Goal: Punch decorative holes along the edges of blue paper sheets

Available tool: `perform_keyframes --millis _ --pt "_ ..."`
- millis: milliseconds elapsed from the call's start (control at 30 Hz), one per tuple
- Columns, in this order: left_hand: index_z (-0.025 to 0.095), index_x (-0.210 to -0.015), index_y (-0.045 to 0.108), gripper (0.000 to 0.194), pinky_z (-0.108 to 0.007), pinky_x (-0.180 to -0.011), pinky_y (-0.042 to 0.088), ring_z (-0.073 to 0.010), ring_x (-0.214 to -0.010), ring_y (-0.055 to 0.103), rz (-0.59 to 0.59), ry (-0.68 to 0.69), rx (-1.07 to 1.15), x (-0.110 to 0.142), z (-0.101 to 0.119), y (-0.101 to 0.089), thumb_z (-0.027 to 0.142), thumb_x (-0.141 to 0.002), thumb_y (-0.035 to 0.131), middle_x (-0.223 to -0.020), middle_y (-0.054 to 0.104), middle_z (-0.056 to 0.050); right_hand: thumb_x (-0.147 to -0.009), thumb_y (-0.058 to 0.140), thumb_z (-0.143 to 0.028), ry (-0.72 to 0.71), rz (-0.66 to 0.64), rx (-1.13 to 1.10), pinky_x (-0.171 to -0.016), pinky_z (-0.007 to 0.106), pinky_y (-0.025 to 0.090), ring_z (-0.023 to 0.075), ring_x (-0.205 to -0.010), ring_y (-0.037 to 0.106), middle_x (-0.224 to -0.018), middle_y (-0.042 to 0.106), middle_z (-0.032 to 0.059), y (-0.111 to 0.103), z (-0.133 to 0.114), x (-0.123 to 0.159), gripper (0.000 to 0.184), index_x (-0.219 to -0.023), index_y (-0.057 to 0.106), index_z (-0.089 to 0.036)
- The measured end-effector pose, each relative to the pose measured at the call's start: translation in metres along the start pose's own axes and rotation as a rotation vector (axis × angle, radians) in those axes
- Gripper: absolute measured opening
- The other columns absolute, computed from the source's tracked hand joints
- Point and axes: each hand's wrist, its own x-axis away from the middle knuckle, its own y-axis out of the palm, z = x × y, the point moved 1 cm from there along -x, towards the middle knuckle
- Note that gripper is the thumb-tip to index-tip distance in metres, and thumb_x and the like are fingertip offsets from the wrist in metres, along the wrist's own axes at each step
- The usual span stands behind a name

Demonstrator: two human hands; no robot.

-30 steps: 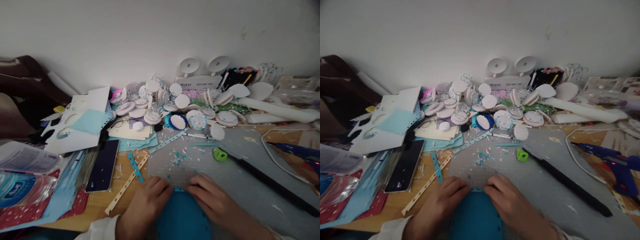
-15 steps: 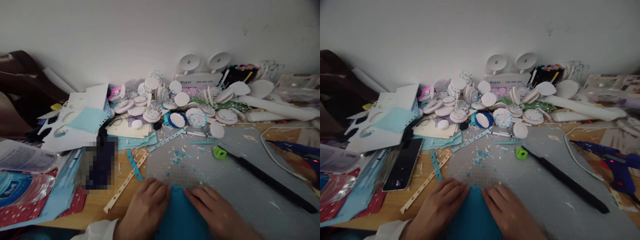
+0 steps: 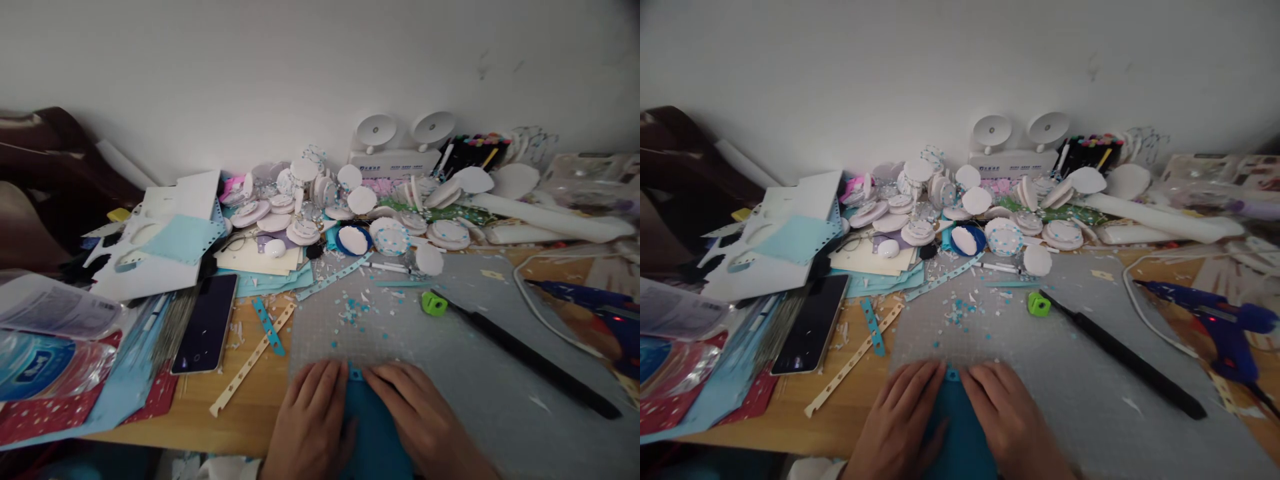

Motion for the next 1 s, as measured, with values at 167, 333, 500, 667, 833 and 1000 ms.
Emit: perform_keyframes --millis 167,333,500,667,833,1000 --pt "0.012 -0.121 0.063 0.037 -0.033 -0.091 0.051 -0.0206 -0.103 0.066 0.052 0.008 -0.021 0.004 0.001 0.003 0.026 -0.1 0.037 -0.115 0.072 -0.006 -0.104 0.028 -0.02 -0.01 0.037 -0.053 -0.085 0.034 0.054 0.0208 -0.093 0.062 -0.097 0.071 0.0123 0.003 -0.001 0.004 0.043 -0.113 0.069 -0.01" --pt "0.012 -0.123 0.064 0.039 -0.031 -0.095 0.048 -0.0193 -0.11 0.064 0.055 0.002 -0.059 0.002 0.001 0.002 0.025 -0.101 0.034 -0.122 0.07 -0.004 -0.104 0.025 -0.019 -0.02 0.046 -0.029 -0.084 0.033 0.053 0.0202 -0.094 0.063 -0.097 0.072 0.0119 0.0 -0.002 0.003 0.045 -0.113 0.069 -0.011" --pt "0.013 -0.12 0.066 0.04 -0.03 -0.095 0.047 -0.018 -0.109 0.065 0.059 0.01 -0.084 0.002 0.003 0.003 0.025 -0.101 0.032 -0.121 0.07 -0.003 -0.104 0.026 -0.018 -0.082 -0.002 -0.025 -0.085 0.031 0.053 0.0191 -0.092 0.064 -0.098 0.073 0.0115 -0.002 0.002 0.003 0.045 -0.112 0.07 -0.009" --pt "0.012 -0.118 0.066 0.039 -0.029 -0.095 0.046 -0.0174 -0.108 0.066 0.061 0.019 -0.138 0.002 0.006 0.004 0.023 -0.101 0.033 -0.118 0.072 -0.003 -0.104 0.026 -0.019 -0.115 -0.039 0.01 -0.085 0.032 0.052 0.0195 -0.093 0.064 -0.099 0.074 0.0111 0.0 0.003 0.008 0.045 -0.112 0.069 -0.009" --pt "0.011 -0.118 0.065 0.038 -0.031 -0.096 0.046 -0.0177 -0.109 0.065 0.019 0.013 -0.195 0.005 0.01 0.008 0.025 -0.102 0.034 -0.117 0.072 -0.005 -0.104 0.024 -0.018 -0.102 -0.069 0.049 -0.084 0.033 0.053 0.0199 -0.093 0.065 -0.1 0.075 0.0113 0.0 -0.001 0.011 0.047 -0.112 0.069 -0.009" --pt "0.012 -0.12 0.065 0.036 -0.031 -0.1 0.043 -0.0181 -0.112 0.062 -0.012 0.025 -0.227 0.007 0.013 0.012 0.024 -0.102 0.036 -0.119 0.07 -0.005 -0.094 0.032 -0.007 -0.066 -0.046 0.119 -0.09 0.033 0.048 0.0209 -0.106 0.064 -0.113 0.074 0.011 0.001 -0.018 -0.001 0.041 -0.114 0.067 -0.007"
